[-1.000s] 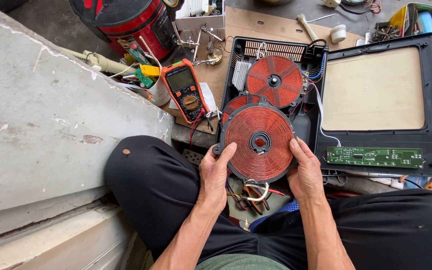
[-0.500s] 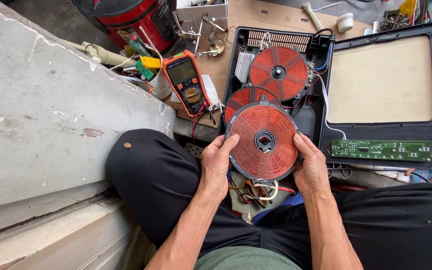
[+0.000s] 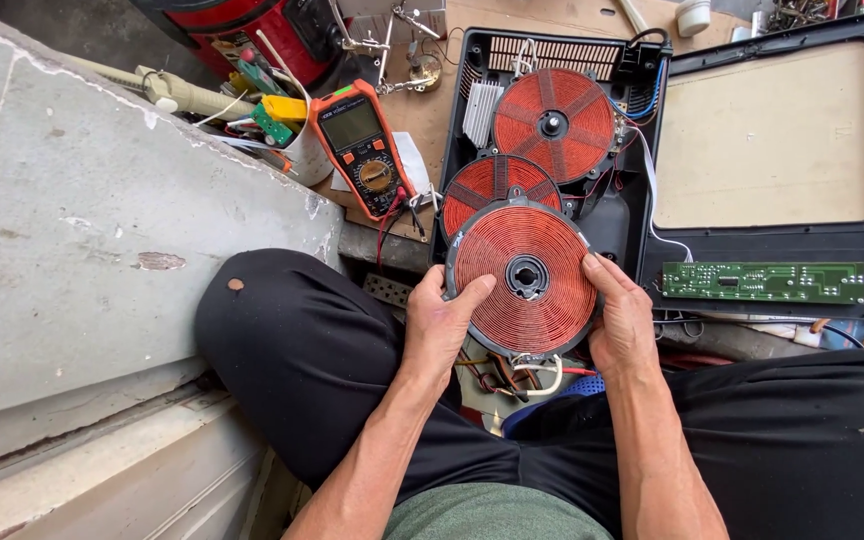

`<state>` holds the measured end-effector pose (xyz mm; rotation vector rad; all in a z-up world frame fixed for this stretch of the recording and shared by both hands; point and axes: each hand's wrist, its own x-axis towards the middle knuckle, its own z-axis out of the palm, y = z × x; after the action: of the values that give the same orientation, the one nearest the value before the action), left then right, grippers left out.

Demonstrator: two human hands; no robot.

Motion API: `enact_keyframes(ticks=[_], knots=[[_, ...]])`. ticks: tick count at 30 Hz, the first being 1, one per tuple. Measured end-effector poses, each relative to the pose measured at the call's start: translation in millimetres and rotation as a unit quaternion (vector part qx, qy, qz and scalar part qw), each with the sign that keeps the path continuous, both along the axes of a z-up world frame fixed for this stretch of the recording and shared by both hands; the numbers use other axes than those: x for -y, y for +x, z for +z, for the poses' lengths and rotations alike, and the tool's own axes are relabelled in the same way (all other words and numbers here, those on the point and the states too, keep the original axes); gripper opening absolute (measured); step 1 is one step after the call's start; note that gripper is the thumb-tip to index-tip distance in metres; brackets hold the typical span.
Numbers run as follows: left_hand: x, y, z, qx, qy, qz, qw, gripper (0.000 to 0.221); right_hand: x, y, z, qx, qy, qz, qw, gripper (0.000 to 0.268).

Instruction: Securing a new induction coil into an induction cooker housing and connecting the electrical wiring.

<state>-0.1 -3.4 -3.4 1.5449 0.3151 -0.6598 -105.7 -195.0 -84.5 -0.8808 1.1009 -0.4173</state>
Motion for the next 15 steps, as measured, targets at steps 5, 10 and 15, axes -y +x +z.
enact_keyframes(ticks=[5, 10, 15], knots=[[-0.1, -0.5, -5.3, 0.003, -0.005, -0.016, 1.000, 0.029, 1.2, -0.3, -1.3, -0.004, -0.002, -0.013, 1.000, 0.029], [1.8, -0.4, -6.3, -0.017, -0.020, -0.003, 1.000, 0.029, 1.3, 0.0, 5.5, 0.007, -0.006, -0.024, 1.000, 0.028], [5.4, -0.3, -14.2, -0.051, -0.058, 0.043, 0.996, 0.036, 5.0, 0.0, 4.7, 0.020, -0.010, -0.035, 0.999, 0.028]])
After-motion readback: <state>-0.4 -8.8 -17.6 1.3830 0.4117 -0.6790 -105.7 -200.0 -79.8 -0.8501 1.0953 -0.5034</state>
